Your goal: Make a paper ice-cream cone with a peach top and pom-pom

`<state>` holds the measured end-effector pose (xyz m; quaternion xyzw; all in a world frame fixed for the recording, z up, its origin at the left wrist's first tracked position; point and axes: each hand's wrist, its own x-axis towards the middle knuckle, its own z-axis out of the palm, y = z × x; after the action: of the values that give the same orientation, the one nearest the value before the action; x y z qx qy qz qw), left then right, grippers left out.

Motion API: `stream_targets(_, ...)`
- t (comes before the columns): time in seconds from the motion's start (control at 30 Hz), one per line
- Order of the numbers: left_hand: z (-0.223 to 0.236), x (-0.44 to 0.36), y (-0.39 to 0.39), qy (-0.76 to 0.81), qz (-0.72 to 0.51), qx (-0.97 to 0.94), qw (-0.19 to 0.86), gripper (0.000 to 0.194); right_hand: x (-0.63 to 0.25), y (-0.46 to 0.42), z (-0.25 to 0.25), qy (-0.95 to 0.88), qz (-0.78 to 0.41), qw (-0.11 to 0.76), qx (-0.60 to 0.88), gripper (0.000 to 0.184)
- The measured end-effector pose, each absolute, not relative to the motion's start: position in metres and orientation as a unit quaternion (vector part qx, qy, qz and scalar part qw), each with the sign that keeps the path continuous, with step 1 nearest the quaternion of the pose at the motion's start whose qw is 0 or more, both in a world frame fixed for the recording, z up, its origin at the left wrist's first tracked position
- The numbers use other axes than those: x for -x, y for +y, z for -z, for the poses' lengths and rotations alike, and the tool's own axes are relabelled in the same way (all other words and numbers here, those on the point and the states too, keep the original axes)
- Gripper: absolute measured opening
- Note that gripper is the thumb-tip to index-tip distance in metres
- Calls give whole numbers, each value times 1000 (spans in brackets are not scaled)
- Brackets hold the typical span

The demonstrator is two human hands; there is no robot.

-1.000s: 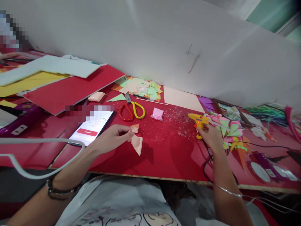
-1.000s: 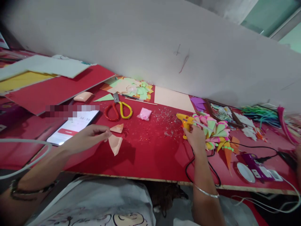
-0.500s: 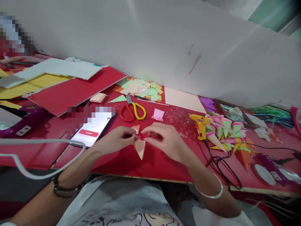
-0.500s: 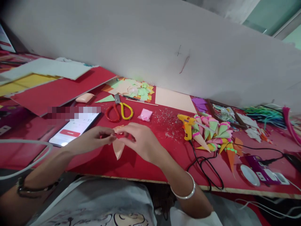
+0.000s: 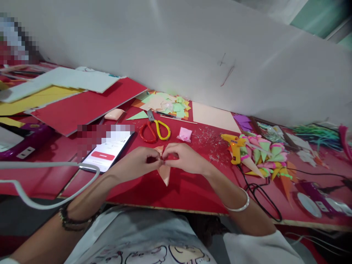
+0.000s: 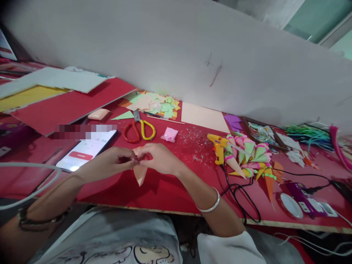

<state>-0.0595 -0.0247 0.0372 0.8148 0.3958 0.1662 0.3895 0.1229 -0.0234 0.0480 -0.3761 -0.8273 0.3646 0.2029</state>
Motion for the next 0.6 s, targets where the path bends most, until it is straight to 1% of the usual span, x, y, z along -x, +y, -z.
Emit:
stream_targets(0.07,-40,60,-25,394,-175,-815,387,25,-124,-21,-47,-822,-382,215,365,9)
stream_targets(0.17,-44,65,-25,383,-222,-816,372,20,-127,-19,-46,-798,-424,227,364,8)
stream_targets(0.23,-45,70,-25,365,-266,-826,336,16,-131,-17,-45,-773,-460,237,367,7)
stream_targets(0.3,-42,75,-24,340,-291,-848,282,16,-133,-16,-44,-746,-496,248,368,6)
stream_targets(0.37,-39,77,-25,312,-297,-872,234,18,-135,-16,-43,-720,-529,260,365,5)
stream_targets(0.43,-35,78,-26,291,-288,-887,211,19,-136,-16,-43,-697,-561,269,356,4)
stream_targets(0.5,-33,78,-28,292,-270,-892,217,22,-137,-16,-41,-674,-591,282,342,5)
stream_targets(0.6,-32,79,-31,305,-264,-877,260,31,-137,-17,-38,-624,-641,313,318,7)
